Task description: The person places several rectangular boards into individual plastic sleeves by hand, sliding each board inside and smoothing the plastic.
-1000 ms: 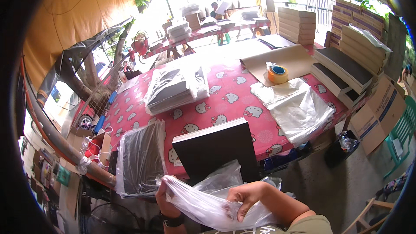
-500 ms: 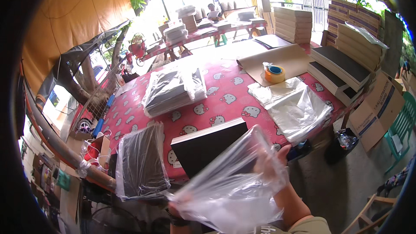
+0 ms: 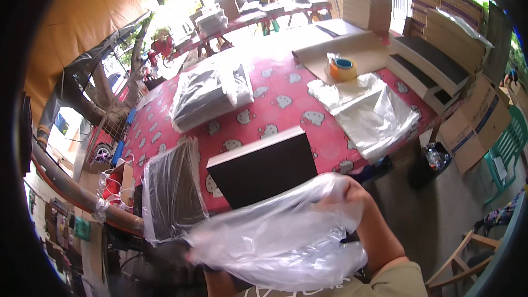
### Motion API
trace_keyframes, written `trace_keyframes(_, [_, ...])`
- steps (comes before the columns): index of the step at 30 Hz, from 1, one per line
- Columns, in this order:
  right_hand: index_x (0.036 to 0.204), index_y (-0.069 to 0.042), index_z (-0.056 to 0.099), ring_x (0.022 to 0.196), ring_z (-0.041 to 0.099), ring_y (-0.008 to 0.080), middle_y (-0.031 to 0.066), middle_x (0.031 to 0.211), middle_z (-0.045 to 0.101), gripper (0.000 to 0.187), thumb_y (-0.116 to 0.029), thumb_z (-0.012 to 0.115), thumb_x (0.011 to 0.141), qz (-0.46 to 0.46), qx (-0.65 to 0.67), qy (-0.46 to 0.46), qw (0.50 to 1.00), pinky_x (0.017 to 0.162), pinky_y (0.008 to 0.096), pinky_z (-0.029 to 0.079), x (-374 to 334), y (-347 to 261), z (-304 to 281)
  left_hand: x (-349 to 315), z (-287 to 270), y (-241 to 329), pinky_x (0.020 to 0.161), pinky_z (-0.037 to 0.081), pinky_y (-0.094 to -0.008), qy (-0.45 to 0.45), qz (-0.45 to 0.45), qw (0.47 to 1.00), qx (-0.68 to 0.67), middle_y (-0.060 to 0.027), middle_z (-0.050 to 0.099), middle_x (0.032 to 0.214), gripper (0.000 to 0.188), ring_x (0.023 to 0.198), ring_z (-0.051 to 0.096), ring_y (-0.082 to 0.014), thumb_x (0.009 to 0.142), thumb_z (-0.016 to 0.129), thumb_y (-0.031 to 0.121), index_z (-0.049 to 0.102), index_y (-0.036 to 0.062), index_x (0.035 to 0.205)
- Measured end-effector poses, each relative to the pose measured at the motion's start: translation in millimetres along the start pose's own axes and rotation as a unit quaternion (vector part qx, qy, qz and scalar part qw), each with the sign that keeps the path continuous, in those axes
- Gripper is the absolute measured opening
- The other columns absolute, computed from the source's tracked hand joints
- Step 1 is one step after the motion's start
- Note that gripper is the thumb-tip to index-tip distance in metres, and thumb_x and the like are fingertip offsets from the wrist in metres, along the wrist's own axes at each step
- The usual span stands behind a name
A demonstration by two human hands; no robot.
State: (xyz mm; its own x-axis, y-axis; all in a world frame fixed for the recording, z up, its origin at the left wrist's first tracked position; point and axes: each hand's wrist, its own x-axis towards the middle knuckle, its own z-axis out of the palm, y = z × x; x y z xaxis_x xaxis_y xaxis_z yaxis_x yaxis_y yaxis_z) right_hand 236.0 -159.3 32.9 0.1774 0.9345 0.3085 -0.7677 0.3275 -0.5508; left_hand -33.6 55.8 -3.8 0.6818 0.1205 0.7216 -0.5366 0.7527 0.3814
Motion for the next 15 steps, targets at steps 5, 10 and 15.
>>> trace_keyframes(5, [0.084, -0.003, 0.055, 0.067, 0.047, 0.0033, -0.0023, 0.075, 0.054, 0.021, 0.000, 0.063, 0.065, 0.007, -0.447, 0.151, 0.882, 0.059, 0.0203, 0.040, 32, -27, 0, -23, -34, 44, 0.066, 0.046, -0.0271, 0.458, -0.043, 0.800, 0.385, -0.0074, 0.055, 0.090, 0.053, 0.075, 0.054, -0.0147, 0.073, 0.060, 0.039, 0.045, 0.0004, 0.106])
trace_keyframes(10, [0.109, -0.007, 0.054, 0.057, 0.050, 0.0111, 0.0066, 0.062, 0.053, 0.040, -0.004, 0.058, 0.068, -0.066, -0.689, 0.293, 0.660, 0.059, 0.0243, 0.040, 81, -23, -8, 84, -42, 14, 0.054, 0.038, -0.0229, 0.478, -0.029, 0.626, 0.616, -0.0007, 0.050, 0.073, 0.032, 0.062, 0.048, -0.0097, 0.066, 0.059, -0.001, 0.052, 0.0010, 0.098])
trace_keyframes(15, [0.106, -0.007, 0.056, 0.055, 0.053, 0.0219, 0.0101, 0.059, 0.055, 0.039, -0.010, 0.061, 0.067, -0.186, -0.804, 0.200, 0.528, 0.079, 0.0316, 0.034, 74, -16, -8, 91, -53, 17, 0.060, 0.042, -0.0273, 0.348, 0.065, 0.372, 0.858, -0.0063, 0.054, 0.074, 0.037, 0.065, 0.053, -0.0157, 0.064, 0.057, -0.008, 0.060, 0.0047, 0.099])
